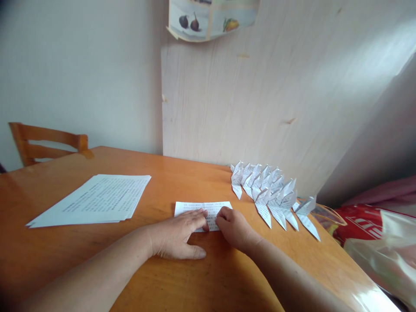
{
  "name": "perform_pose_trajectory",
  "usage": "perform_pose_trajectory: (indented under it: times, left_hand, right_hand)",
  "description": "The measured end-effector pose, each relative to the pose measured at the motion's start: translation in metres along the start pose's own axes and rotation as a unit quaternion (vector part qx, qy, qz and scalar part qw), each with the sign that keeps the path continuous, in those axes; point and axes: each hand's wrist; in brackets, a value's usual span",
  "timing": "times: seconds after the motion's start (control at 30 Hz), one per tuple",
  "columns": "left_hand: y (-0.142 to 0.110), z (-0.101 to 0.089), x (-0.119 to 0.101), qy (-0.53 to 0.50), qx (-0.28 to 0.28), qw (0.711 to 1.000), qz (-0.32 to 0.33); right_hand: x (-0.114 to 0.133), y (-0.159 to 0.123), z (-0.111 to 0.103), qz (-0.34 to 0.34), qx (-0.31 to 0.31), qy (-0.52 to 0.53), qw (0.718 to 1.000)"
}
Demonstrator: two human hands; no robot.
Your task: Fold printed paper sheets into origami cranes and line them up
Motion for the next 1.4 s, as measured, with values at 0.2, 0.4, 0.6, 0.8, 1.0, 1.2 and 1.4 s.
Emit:
perform_pose_trajectory:
  times: [0.2,0.4,0.6,0.8,1.0,1.2,1.4]
  left_hand:
    - [0.001,-0.002,0.001,-0.011,0.005,1.0,-0.01]
    - [0.008,0.001,0.007,-0.007,-0.016,1.0,0.021]
    - [0.012,0.0,0.014,-0.03,-0.022,0.999,0.028]
    - [0.004,-0.009,0.023,-0.052,0.002,0.998,-0.041]
    - [-0.002,-0.02,0.028,-0.025,0.023,0.995,-0.09]
    - [-0.011,-0.033,0.037,0.018,0.016,0.989,-0.144]
    - [-0.01,-0.035,0.037,0.02,0.016,0.988,-0.155]
  right_hand:
    - [-0.003,0.011,-0.005,0.018,0.082,-0.028,0.996]
    - [0.002,0.015,-0.005,0.025,0.12,-0.06,0.991]
    - [0.007,0.016,-0.003,0.032,0.133,-0.083,0.987]
    - [0.008,0.018,-0.001,0.045,0.144,-0.103,0.983]
    - [0.006,0.022,0.001,0.055,0.144,-0.133,0.979]
    - [0.01,0.024,-0.001,0.054,0.152,-0.156,0.975]
    - [0.023,0.029,-0.001,0.042,0.176,-0.166,0.969]
Point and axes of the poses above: each hand's wrist, its own y-axis towards the middle knuckle, its own z-axis out of the palm, x = y × z, and after that the axes turned 3 degrees about -y, right-handed
